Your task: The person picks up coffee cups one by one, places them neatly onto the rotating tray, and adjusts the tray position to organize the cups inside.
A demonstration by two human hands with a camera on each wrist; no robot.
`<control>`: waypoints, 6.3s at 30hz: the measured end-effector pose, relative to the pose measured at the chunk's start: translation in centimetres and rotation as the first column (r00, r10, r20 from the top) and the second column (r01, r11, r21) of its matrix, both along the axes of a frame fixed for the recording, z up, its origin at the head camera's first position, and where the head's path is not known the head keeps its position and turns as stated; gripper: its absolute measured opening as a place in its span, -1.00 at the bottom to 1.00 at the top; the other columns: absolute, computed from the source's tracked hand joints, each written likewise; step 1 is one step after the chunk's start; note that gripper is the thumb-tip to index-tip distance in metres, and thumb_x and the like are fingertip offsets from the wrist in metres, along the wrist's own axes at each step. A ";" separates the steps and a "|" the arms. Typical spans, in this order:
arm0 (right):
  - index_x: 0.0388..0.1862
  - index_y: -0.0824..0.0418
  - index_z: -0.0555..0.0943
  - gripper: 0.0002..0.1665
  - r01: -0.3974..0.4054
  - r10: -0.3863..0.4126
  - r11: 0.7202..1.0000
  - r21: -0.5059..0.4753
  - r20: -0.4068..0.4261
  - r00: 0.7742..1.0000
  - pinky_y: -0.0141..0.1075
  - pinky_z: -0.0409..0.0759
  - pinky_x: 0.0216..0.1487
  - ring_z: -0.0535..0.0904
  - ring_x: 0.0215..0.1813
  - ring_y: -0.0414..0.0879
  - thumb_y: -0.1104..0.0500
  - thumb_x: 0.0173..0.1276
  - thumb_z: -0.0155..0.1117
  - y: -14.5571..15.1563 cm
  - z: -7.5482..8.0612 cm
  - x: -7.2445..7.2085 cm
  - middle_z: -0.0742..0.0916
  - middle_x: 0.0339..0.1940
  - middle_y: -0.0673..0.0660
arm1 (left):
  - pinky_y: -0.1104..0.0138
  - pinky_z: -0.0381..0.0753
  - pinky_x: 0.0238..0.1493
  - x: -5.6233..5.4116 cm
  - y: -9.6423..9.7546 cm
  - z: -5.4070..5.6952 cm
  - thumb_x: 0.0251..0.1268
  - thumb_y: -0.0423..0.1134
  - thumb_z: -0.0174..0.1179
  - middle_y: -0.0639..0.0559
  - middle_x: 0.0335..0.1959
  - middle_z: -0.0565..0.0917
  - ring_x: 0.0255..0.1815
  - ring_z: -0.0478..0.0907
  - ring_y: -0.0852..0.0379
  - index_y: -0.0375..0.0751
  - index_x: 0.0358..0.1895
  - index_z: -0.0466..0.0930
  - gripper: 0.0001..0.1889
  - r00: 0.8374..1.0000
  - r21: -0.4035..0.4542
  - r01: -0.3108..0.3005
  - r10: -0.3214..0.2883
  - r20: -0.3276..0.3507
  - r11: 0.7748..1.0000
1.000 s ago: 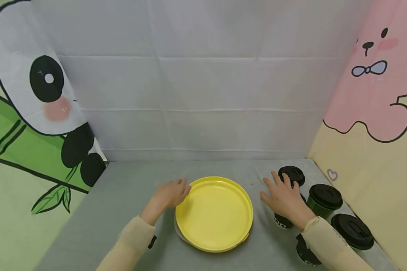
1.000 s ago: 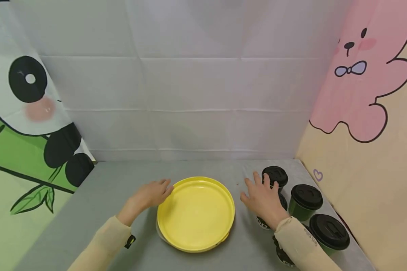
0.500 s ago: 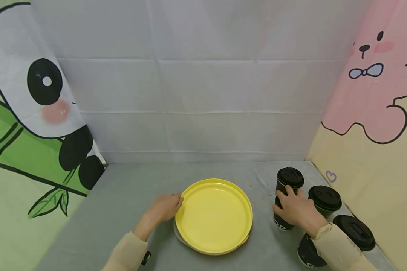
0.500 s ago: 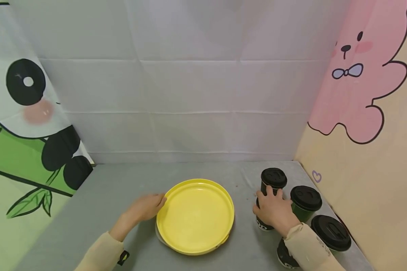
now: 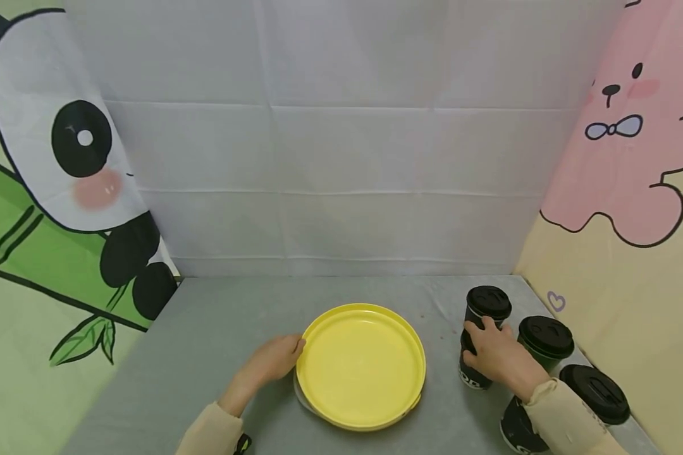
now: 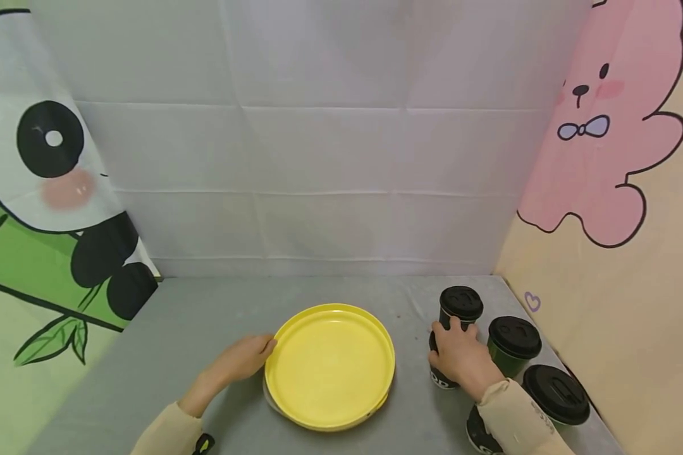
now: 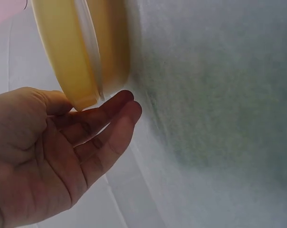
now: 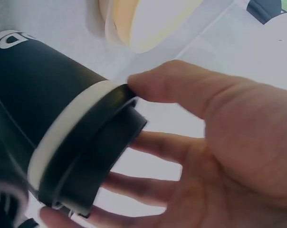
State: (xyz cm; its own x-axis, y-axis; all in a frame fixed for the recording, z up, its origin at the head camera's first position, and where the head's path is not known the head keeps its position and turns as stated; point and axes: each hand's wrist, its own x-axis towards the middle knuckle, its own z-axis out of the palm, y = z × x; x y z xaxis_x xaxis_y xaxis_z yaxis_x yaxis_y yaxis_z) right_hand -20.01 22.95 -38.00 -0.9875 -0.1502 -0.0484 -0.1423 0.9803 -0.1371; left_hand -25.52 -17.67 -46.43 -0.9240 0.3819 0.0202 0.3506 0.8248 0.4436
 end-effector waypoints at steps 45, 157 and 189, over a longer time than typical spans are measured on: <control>0.26 0.01 0.57 -0.49 -0.430 0.403 0.899 -0.077 -0.236 0.884 -0.12 0.57 -0.48 0.53 0.06 0.19 -0.02 0.34 0.32 -12.5 1.0 4.9 0.56 0.24 0.24 | 0.26 0.34 -0.41 0.0 -0.1 0.2 0.65 -0.22 -0.10 0.08 -0.57 0.40 -0.57 0.31 0.17 -0.15 -0.22 0.53 -0.75 1.000 0.052 -0.019 0.018 0.013 0.998; 0.23 0.10 0.59 -0.24 0.088 -0.070 0.991 0.099 -0.173 0.982 0.28 0.53 -0.33 0.58 -0.06 0.40 -0.19 0.08 0.51 5.2 -4.3 8.8 0.61 0.15 0.38 | 0.14 0.39 -0.50 8.8 1.7 1.2 0.54 -0.11 0.03 -0.04 -0.22 0.42 -0.51 0.35 0.07 -0.23 -0.05 0.39 -0.77 0.995 -0.113 -0.079 0.071 -0.076 0.990; 0.25 0.15 0.58 -0.21 -0.327 0.189 0.942 -0.079 -0.680 0.708 0.14 0.64 -0.14 0.61 0.02 0.23 0.01 -0.01 0.60 -5.9 0.6 7.0 0.64 0.13 0.27 | 0.35 0.20 -0.61 10.3 1.7 1.4 0.42 -0.14 0.16 0.21 -0.48 0.30 -0.59 0.18 0.24 -0.02 -0.25 0.41 -0.87 0.954 -0.161 -0.002 -0.046 -0.295 0.987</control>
State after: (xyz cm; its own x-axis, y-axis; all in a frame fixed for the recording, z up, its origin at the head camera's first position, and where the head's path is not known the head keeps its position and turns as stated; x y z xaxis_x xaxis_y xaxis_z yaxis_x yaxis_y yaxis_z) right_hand -12.99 17.01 -37.38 -0.6803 -0.3414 0.6486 -0.5075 0.8579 -0.0807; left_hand -15.18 -15.98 -45.02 -0.8764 0.4229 0.2302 0.4657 0.8661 0.1818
